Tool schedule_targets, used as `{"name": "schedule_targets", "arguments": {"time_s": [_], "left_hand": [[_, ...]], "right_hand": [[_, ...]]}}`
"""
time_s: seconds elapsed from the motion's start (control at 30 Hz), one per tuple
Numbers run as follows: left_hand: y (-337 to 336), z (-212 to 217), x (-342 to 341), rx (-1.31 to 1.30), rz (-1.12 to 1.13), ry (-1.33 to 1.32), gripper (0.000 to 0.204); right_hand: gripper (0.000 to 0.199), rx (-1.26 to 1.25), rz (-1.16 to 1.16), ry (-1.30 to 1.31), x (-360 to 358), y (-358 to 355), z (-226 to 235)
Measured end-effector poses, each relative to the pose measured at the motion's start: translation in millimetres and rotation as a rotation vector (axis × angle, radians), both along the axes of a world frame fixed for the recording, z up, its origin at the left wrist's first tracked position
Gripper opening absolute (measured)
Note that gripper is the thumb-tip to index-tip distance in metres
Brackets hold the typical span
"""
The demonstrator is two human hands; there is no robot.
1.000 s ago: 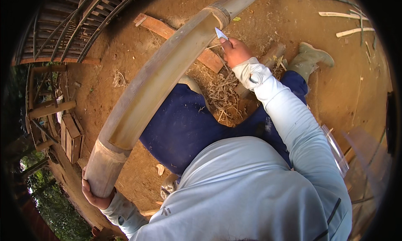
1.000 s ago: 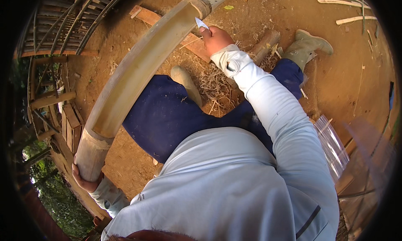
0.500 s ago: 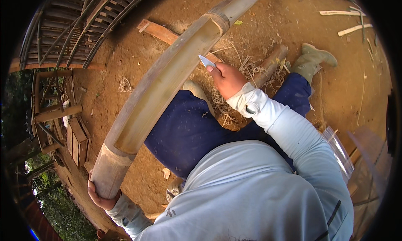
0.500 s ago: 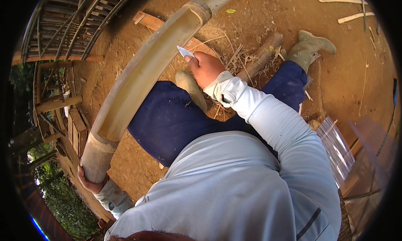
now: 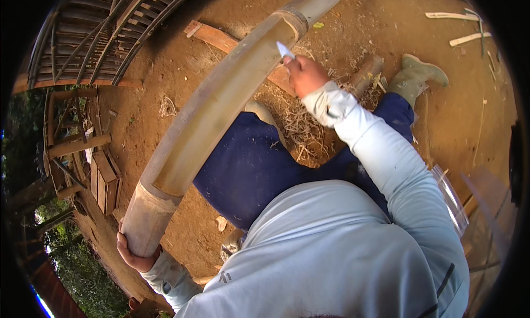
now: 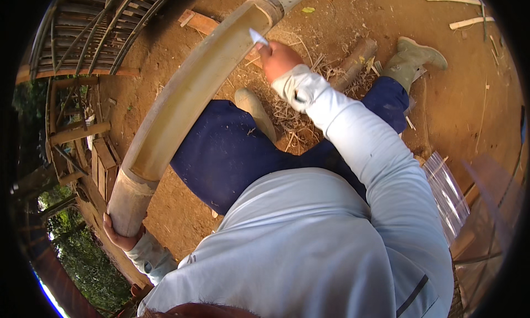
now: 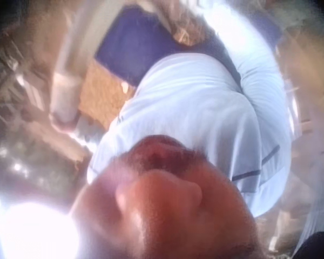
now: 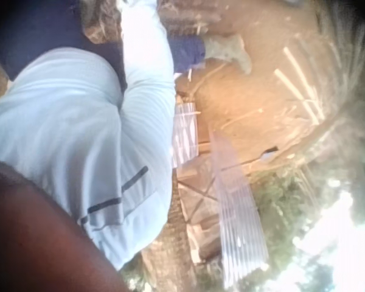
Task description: The person carves a long bamboo tube using a knife, repeatedly scraping and smoothing the interior surface. The person rotates the bamboo and adjusts grip to access different sections while seated on the ground.
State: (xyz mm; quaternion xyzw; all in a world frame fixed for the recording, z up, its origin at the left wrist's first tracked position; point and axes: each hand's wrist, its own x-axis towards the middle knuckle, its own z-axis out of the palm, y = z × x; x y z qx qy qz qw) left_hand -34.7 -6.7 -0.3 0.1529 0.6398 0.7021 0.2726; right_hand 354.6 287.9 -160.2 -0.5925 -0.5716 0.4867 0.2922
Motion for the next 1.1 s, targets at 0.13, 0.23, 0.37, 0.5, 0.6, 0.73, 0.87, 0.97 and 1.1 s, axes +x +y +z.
{"name": "schedule_targets", "arguments": {"time_s": [0.13,0.23,0.37,0.5,0.6,0.73,0.87,0.97,1.1], "left_hand": [[2,0,4,0.016,-0.056,-0.013,0.055],[6,2,12,0.008,-0.035,-0.014,0.056],[10,6,14,0.003,-0.148,0.018,0.058],[7,1,20,0.041,-0.139,0.033,0.059],[10,3,20,0.011,-0.170,0.047,0.060],[7,0,21,0.023,-0.184,0.052,0.061],[9,2,22,0.012,-0.168,0.063,0.061],[16,3,30,0.027,-0.097,0.072,0.060],[8,3,19,0.062,-0.259,0.034,0.059]], "right_hand": [[0.040,0.181,0.249,-0.067,-33,-59,22],[0.041,0.082,0.080,0.027,-25,-36,12],[0.042,0.044,0.062,-0.054,-23,-32,24],[0.040,0.164,0.124,-0.064,-24,-49,21],[0.041,0.052,-0.045,-0.027,-5,-11,4],[0.041,0.195,0.200,-0.137,-30,-63,22],[0.035,0.020,-0.043,-0.047,-7,-15,9],[0.034,0.348,0.038,0.047,-32,-52,7],[0.034,0.262,0.167,0.006,-38,-68,21]]}}
